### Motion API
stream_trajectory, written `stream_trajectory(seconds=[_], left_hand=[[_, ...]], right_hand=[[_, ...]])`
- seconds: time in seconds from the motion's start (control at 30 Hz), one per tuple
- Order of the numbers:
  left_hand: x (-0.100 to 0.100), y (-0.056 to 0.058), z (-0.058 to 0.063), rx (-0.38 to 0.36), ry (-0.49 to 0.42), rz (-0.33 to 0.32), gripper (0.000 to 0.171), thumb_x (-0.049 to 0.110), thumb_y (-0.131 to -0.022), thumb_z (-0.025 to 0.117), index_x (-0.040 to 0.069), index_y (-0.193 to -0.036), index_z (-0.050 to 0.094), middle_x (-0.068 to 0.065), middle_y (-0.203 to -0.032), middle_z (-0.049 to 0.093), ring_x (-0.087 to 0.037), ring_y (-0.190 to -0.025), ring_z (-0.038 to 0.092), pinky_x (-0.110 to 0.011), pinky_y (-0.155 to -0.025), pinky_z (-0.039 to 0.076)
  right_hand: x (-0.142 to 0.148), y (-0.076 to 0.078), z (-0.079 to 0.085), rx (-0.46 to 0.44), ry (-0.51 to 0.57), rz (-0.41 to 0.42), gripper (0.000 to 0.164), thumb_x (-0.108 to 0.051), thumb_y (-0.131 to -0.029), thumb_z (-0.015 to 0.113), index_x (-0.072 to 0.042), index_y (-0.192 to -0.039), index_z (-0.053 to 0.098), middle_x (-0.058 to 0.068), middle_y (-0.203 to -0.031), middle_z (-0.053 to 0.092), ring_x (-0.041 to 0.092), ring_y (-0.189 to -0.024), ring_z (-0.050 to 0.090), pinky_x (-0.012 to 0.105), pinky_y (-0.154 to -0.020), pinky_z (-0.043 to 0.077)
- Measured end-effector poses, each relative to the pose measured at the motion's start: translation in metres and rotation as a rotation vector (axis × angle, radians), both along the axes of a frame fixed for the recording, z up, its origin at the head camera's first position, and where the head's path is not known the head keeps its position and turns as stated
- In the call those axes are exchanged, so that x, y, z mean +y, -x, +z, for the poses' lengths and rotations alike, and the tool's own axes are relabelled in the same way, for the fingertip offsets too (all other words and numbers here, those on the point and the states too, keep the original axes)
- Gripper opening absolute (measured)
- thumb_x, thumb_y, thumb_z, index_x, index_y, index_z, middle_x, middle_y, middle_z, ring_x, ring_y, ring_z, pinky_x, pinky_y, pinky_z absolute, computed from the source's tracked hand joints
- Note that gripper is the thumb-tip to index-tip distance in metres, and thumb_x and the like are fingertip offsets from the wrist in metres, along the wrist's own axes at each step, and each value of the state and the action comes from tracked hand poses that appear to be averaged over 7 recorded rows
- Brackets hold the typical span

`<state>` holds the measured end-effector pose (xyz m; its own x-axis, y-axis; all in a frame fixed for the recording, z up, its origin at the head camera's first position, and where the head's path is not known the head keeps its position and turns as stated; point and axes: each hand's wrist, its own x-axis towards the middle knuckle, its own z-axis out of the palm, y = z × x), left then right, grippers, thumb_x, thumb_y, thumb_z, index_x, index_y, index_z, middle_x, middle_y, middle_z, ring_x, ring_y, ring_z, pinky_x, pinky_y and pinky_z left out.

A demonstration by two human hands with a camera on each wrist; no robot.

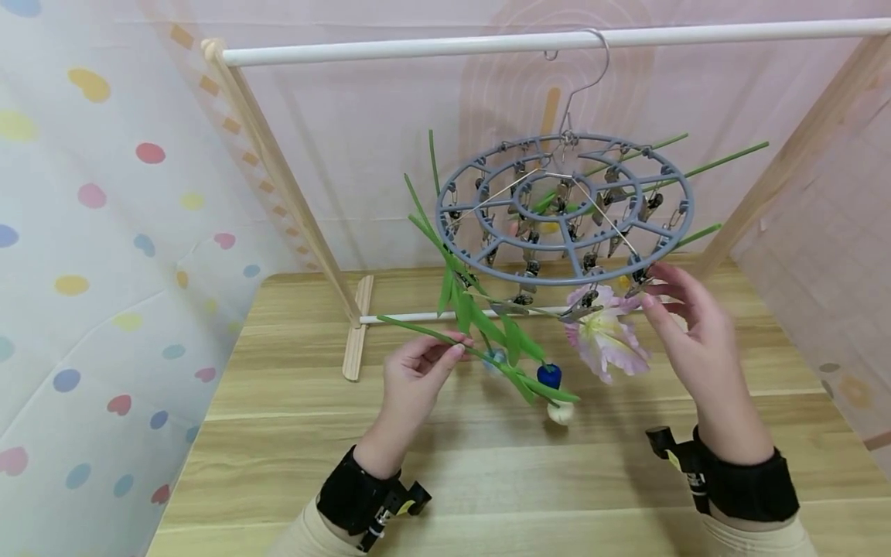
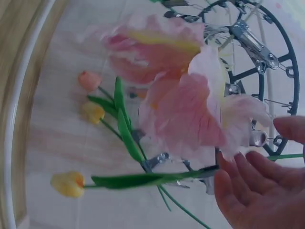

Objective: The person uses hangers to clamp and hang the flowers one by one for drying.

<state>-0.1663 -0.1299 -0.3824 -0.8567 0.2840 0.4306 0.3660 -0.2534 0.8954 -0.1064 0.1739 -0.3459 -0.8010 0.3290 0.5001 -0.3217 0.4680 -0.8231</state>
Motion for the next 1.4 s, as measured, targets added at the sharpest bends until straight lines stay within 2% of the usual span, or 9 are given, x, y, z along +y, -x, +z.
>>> stream_trajectory(seconds=[0.13,0.3,0.43,0.53,0.63,0.73,1.07,1.2,1.4], left_hand=[[0.001,-0.002,-0.001,0.000,0.030,0.003,0.017,-0.004,-0.086,0.063,-0.016,-0.097,0.061,0.003,-0.096,0.073,-0.013,-0.089,0.069,-0.032,-0.080,0.057],[0.002,-0.003,-0.003,0.004,0.043,0.002,0.017,-0.002,-0.087,0.064,-0.015,-0.098,0.062,-0.006,-0.096,0.073,-0.013,-0.088,0.069,-0.034,-0.078,0.058],[0.003,-0.005,-0.004,-0.006,0.026,-0.002,0.018,-0.004,-0.086,0.064,-0.017,-0.098,0.061,-0.020,-0.096,0.070,-0.014,-0.088,0.069,-0.028,-0.079,0.058],[0.004,-0.005,-0.004,-0.017,0.019,-0.004,0.018,-0.004,-0.086,0.064,-0.017,-0.098,0.061,-0.016,-0.096,0.071,-0.014,-0.089,0.069,-0.026,-0.079,0.057],[0.006,-0.007,-0.006,-0.019,0.013,-0.009,0.019,-0.003,-0.086,0.064,-0.017,-0.099,0.061,-0.003,-0.096,0.073,-0.012,-0.089,0.069,-0.028,-0.079,0.057],[0.012,-0.013,-0.008,-0.015,-0.004,-0.008,0.020,-0.003,-0.087,0.063,-0.018,-0.100,0.060,0.005,-0.095,0.073,-0.011,-0.090,0.069,-0.027,-0.078,0.057],[0.025,-0.024,-0.014,-0.035,-0.054,0.007,0.023,0.000,-0.086,0.065,-0.019,-0.098,0.059,0.005,-0.096,0.072,-0.010,-0.090,0.068,-0.023,-0.080,0.056],[0.026,-0.026,-0.012,-0.049,-0.059,-0.021,0.024,0.001,-0.087,0.065,-0.019,-0.099,0.059,0.003,-0.098,0.072,-0.011,-0.091,0.068,-0.024,-0.081,0.056],[0.027,-0.027,-0.009,-0.003,-0.080,-0.066,0.024,-0.001,-0.088,0.062,-0.021,-0.100,0.057,0.003,-0.099,0.072,-0.012,-0.091,0.069,-0.027,-0.082,0.057]], right_hand=[[0.001,0.005,-0.001,-0.047,0.032,0.090,0.043,0.000,-0.093,0.054,0.004,-0.135,0.046,-0.015,-0.118,0.054,-0.002,-0.103,0.055,0.006,-0.086,0.044],[0.003,0.008,0.000,-0.042,0.206,0.187,0.043,-0.003,-0.096,0.051,0.007,-0.137,0.042,-0.012,-0.117,0.058,0.001,-0.088,0.063,0.008,-0.083,0.048],[0.004,0.009,0.001,-0.003,0.287,0.214,0.037,-0.003,-0.096,0.051,0.007,-0.132,0.049,-0.010,-0.109,0.064,0.002,-0.077,0.066,0.009,-0.082,0.050],[0.004,0.010,0.001,0.002,0.302,0.212,0.031,-0.003,-0.095,0.053,-0.001,-0.126,0.058,-0.009,-0.104,0.066,0.003,-0.075,0.066,0.009,-0.081,0.050],[0.006,0.009,0.002,-0.018,0.273,0.188,0.025,-0.003,-0.093,0.057,-0.005,-0.117,0.064,-0.009,-0.101,0.067,0.004,-0.081,0.063,0.009,-0.076,0.050],[0.011,0.009,0.004,-0.049,0.235,0.176,0.022,-0.001,-0.091,0.059,-0.001,-0.112,0.064,-0.009,-0.096,0.066,0.006,-0.084,0.058,0.010,-0.070,0.049],[0.015,0.005,0.006,-0.070,0.103,0.195,0.024,0.006,-0.086,0.062,0.012,-0.110,0.062,-0.008,-0.099,0.064,0.007,-0.082,0.058,0.011,-0.067,0.049],[0.012,0.002,0.004,-0.080,-0.021,0.173,0.027,0.006,-0.084,0.065,0.008,-0.111,0.064,-0.014,-0.096,0.064,0.003,-0.082,0.057,0.010,-0.068,0.047],[0.003,0.001,0.003,-0.122,-0.071,0.177,0.025,0.002,-0.084,0.068,0.001,-0.108,0.069,-0.021,-0.086,0.063,0.005,-0.068,0.048,0.020,-0.055,0.037]])
